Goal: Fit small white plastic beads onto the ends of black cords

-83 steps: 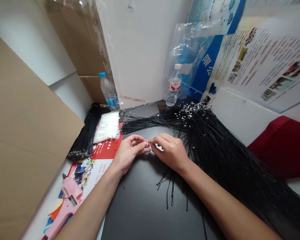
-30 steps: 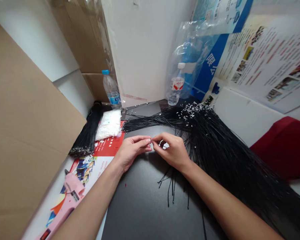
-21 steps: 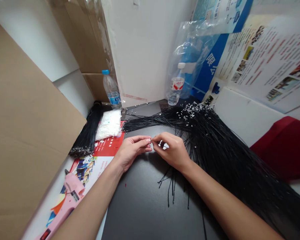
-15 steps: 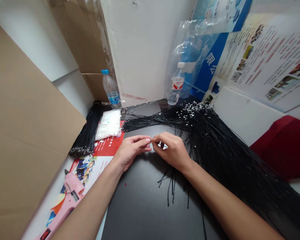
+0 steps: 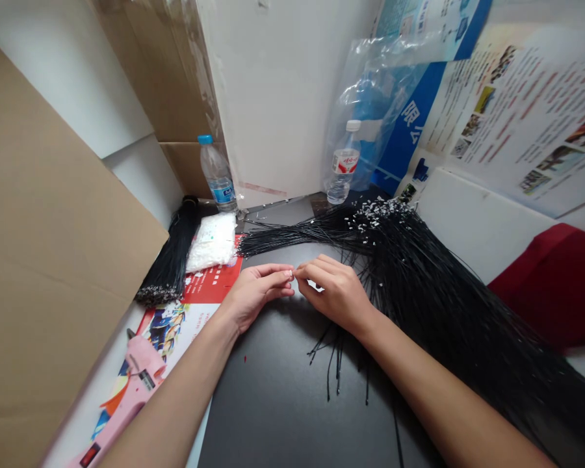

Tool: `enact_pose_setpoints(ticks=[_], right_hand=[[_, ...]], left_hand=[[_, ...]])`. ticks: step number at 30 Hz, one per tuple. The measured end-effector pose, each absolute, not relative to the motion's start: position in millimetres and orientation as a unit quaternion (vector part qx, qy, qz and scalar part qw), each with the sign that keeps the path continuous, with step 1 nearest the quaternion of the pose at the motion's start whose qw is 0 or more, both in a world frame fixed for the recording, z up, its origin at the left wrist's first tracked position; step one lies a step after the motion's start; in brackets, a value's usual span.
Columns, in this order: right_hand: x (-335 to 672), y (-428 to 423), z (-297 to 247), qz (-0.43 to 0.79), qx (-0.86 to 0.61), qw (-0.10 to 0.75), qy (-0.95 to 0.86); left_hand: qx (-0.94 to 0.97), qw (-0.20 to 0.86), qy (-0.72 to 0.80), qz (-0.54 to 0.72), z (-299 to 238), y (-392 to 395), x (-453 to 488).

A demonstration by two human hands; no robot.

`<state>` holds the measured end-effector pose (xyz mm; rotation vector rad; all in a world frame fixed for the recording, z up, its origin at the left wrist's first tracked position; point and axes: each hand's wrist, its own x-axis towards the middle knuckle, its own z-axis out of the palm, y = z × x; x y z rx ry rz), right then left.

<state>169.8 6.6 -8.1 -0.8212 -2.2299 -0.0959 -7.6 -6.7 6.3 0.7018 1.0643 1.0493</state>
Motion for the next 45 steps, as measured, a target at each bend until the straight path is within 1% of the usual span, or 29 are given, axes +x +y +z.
enact_pose_setpoints(ticks=[4,9,12,15,19,21,26,32,39,42,45], right_hand=[[170.7,5.2,-6.0,-0.087,-0.314,0.344,-0.880],[169.4,3.8,-5.4,-0.112,-0.316,0.338,-0.879],[167.4,3.0,-5.6,-0.051,-0.330,0.364,-0.869],[164.8,2.1,-5.4,0.073,-0.353,0.407,-0.839],[161.7,2.3,-6.4,0.251,-0.411,0.409,-0.775],[161.1,3.2,-6.8,0.302,-0.432,0.407,-0.746],[161.7,4.3,-3.9,0.317,-0.453,0.389,-0.737],[161.0,3.1,-2.2,0.325,-0.457,0.387,-0.732],[163.0,6.0,-4.1,0.371,-0.468,0.371,-0.711],[165.9,8.2,-2.6,0.403,-0.460,0.360,-0.704],[168.7,10.7,-1.1,0.430,-0.462,0.366,-0.684]], left_hand=[[0.317,0.669,0.484,0.466,6.1,-6.9,-7.3],[0.320,0.659,0.493,0.470,5.5,-6.6,-6.8],[0.324,0.655,0.493,0.472,4.3,-6.5,-7.0],[0.327,0.654,0.485,0.479,2.7,-6.5,-7.4],[0.332,0.658,0.477,0.479,2.0,-6.5,-7.7],[0.337,0.654,0.478,0.480,2.4,-6.5,-7.6],[0.370,0.630,0.491,0.475,5.1,-7.1,-6.2],[0.413,0.599,0.504,0.466,8.3,-8.6,-4.3],[0.509,0.529,0.512,0.446,8.7,-9.9,-4.3],[0.492,0.545,0.513,0.445,9.8,-9.6,-4.5],[0.454,0.573,0.513,0.451,10.8,-9.2,-5.4]])
